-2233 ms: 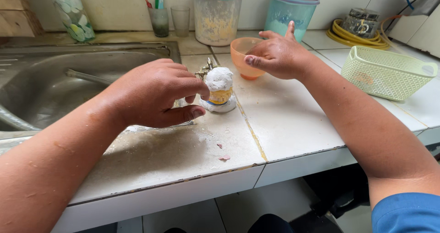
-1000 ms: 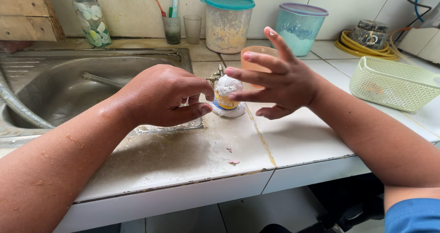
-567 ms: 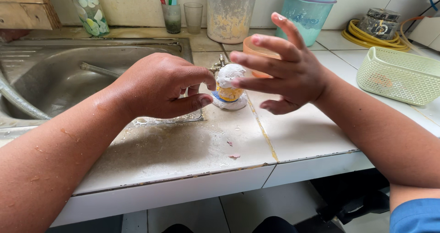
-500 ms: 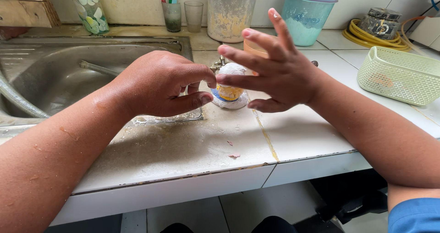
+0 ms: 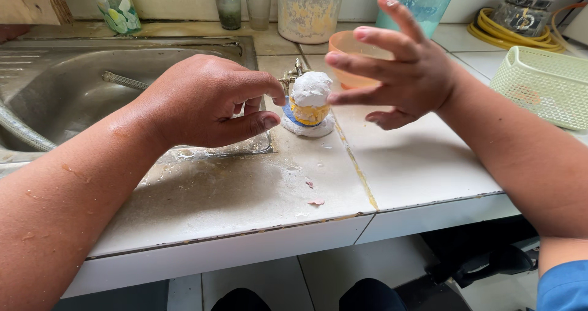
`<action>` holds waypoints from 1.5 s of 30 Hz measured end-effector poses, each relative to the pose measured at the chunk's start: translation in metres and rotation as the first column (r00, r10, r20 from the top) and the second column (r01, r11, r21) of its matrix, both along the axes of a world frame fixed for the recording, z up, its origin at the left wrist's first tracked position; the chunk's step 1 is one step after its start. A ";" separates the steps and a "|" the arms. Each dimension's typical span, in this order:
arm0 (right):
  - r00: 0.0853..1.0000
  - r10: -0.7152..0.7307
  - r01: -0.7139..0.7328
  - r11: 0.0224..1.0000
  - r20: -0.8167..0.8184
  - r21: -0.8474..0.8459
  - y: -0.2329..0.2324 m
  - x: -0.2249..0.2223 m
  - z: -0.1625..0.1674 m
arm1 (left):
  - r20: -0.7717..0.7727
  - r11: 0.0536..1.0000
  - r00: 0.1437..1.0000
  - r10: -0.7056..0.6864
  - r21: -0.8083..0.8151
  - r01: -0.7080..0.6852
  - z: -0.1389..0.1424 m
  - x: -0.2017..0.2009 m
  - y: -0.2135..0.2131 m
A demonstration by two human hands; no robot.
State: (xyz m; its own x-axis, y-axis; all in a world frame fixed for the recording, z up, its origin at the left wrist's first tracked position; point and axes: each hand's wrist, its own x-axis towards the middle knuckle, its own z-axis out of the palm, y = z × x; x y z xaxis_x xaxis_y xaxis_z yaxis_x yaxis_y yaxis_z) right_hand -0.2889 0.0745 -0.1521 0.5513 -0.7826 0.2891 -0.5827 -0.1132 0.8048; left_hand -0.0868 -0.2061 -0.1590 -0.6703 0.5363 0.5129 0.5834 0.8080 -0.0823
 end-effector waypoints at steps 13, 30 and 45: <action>0.996 0.092 -0.092 0.994 -0.001 -0.056 -0.005 0.007 -0.005 | 0.018 1.000 1.000 0.001 0.014 -0.001 -0.003 -0.003 -0.004; 1.000 -0.028 0.028 1.000 0.005 -0.004 0.005 -0.021 -0.005 | 0.023 1.000 1.000 0.021 0.007 -0.022 -0.003 -0.003 -0.003; 0.977 -0.125 0.128 0.992 -0.174 0.004 0.013 -0.055 -0.014 | 0.023 0.999 0.999 0.024 0.025 -0.025 -0.004 -0.003 0.000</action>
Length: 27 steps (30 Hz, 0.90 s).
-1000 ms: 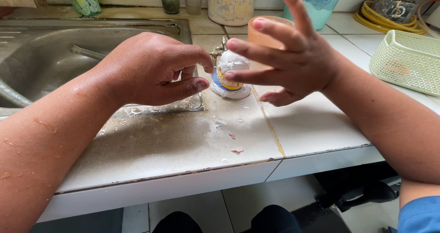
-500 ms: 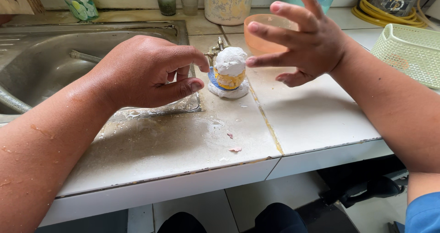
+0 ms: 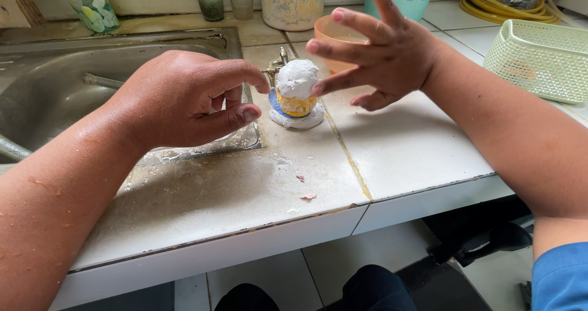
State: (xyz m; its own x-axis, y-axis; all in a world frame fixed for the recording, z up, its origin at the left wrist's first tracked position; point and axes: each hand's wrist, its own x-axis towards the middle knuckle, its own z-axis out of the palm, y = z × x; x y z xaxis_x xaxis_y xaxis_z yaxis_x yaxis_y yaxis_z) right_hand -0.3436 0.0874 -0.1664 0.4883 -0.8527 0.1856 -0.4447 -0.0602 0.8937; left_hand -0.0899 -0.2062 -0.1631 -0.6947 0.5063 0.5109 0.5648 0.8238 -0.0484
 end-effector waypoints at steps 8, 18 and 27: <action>0.900 -0.112 0.127 0.992 0.421 -0.008 0.004 0.014 0.001 | 0.007 1.000 1.000 0.006 0.018 -0.006 -0.002 0.001 -0.002; 0.963 -0.074 0.072 0.997 0.258 0.016 0.000 0.013 0.005 | 0.001 0.999 0.999 0.035 0.024 -0.035 -0.001 -0.002 -0.004; 0.982 -0.115 0.109 0.993 0.149 0.047 -0.002 0.011 0.002 | -0.011 0.992 0.996 0.089 0.086 -0.088 0.001 0.001 -0.010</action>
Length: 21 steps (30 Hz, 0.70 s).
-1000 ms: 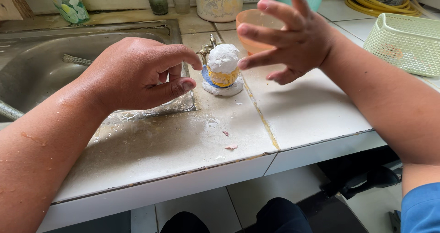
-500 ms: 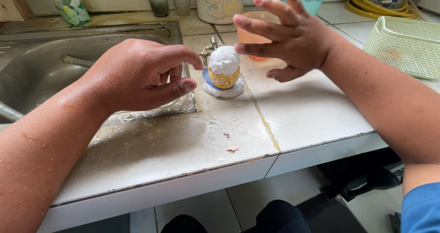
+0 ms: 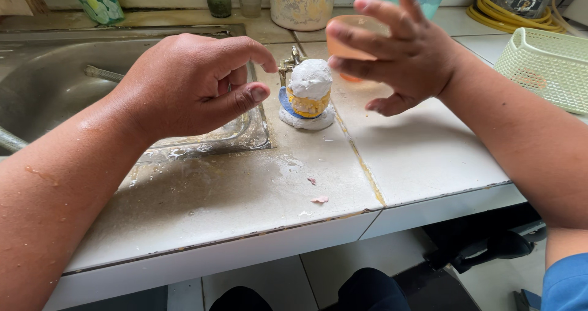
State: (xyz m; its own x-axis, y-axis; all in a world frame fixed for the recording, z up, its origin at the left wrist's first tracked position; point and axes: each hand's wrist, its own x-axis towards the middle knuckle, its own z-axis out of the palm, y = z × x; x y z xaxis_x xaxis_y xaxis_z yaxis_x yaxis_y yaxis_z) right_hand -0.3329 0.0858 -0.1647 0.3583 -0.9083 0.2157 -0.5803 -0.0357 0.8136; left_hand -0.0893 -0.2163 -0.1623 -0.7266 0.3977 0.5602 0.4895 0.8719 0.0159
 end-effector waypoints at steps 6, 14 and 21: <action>0.988 0.036 -0.028 0.998 0.153 -0.051 -0.007 0.016 0.003 | 0.000 1.000 1.000 -0.007 0.010 0.007 -0.001 0.000 -0.001; 0.858 0.181 -0.137 0.983 0.480 -0.126 -0.026 0.059 0.006 | -0.107 1.000 0.994 -0.001 -0.020 -0.001 -0.005 -0.002 -0.003; 0.731 0.170 -0.142 0.985 0.661 -0.096 -0.030 0.060 0.004 | -0.065 0.997 0.996 0.068 0.041 -0.065 -0.004 -0.003 -0.003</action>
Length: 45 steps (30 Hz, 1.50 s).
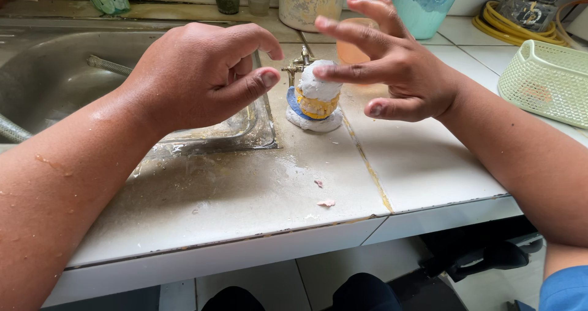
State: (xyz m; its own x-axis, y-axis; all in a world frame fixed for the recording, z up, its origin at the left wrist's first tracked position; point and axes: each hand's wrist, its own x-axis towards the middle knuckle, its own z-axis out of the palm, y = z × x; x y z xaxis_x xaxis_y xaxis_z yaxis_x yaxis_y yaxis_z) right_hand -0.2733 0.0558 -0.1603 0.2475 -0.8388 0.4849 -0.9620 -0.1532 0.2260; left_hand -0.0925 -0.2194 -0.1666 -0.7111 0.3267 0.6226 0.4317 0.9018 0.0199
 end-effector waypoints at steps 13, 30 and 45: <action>0.945 -0.249 0.286 0.944 0.213 -0.166 0.008 -0.022 0.012 | 0.141 0.643 0.978 -0.156 0.766 -0.008 -0.015 -0.035 -0.019; 0.445 -0.786 0.678 0.609 0.429 0.413 -0.010 -0.046 0.155 | 0.443 0.539 0.828 0.343 0.629 -0.560 0.076 0.001 0.032; 0.659 -0.699 0.458 0.667 0.279 0.588 -0.008 -0.085 0.124 | 0.429 0.645 0.679 0.595 0.249 -0.723 0.054 0.000 0.070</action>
